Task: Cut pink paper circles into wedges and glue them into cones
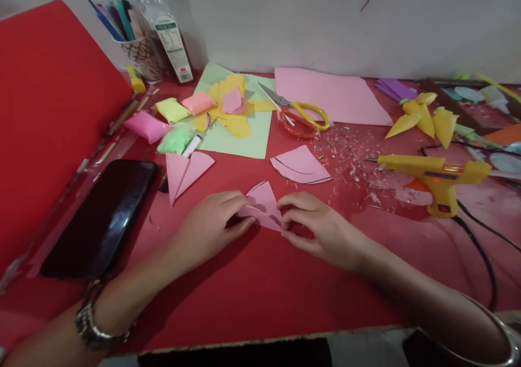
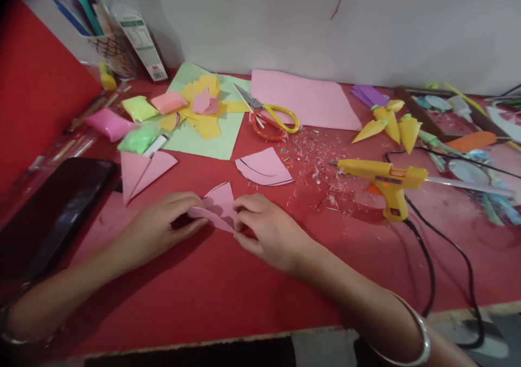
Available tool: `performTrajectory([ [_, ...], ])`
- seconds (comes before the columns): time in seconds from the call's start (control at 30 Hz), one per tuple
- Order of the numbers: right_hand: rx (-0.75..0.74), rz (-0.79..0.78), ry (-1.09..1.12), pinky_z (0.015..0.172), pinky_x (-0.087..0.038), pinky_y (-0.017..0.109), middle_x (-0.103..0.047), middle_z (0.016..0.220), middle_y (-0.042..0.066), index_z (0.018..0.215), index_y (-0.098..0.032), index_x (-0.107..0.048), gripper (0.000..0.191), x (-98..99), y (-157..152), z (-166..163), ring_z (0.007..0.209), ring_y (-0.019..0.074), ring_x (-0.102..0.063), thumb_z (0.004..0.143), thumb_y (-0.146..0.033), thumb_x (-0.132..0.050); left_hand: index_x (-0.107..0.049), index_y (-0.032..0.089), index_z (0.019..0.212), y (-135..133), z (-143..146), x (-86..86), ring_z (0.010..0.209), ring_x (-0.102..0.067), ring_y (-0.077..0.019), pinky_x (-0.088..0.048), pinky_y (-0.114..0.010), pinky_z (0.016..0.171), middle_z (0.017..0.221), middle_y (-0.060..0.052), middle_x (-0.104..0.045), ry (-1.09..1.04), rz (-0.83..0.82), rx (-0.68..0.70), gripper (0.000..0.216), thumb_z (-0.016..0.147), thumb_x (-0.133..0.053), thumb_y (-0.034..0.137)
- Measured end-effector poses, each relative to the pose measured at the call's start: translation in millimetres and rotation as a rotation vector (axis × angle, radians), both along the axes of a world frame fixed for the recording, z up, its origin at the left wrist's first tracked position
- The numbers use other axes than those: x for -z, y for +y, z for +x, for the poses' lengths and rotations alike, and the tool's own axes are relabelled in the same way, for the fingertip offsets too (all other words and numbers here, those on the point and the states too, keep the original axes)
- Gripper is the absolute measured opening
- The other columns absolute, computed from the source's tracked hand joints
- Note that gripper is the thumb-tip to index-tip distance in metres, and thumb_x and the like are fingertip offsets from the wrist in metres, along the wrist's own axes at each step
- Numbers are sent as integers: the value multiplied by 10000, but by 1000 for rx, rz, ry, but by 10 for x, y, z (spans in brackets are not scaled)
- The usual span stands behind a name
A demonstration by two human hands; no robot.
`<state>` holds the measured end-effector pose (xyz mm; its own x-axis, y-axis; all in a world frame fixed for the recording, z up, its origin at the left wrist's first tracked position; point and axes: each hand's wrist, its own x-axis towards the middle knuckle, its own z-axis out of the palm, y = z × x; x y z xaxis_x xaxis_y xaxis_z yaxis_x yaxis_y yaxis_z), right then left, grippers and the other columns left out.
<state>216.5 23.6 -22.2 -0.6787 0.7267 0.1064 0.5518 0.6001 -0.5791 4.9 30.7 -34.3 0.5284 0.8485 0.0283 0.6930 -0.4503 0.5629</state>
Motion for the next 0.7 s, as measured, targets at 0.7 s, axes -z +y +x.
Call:
performTrajectory([
  [0.7,41,35,-16,761,-438,338,-563,928,105,641,-159,-505,174,44,-20,-47,852,192,-512,799,-120,-443,-437,174,579,-1,21,1,646,-504,-121,-363,-244,551,748,0,-530,34,92,-78,230,754,-537,285],
])
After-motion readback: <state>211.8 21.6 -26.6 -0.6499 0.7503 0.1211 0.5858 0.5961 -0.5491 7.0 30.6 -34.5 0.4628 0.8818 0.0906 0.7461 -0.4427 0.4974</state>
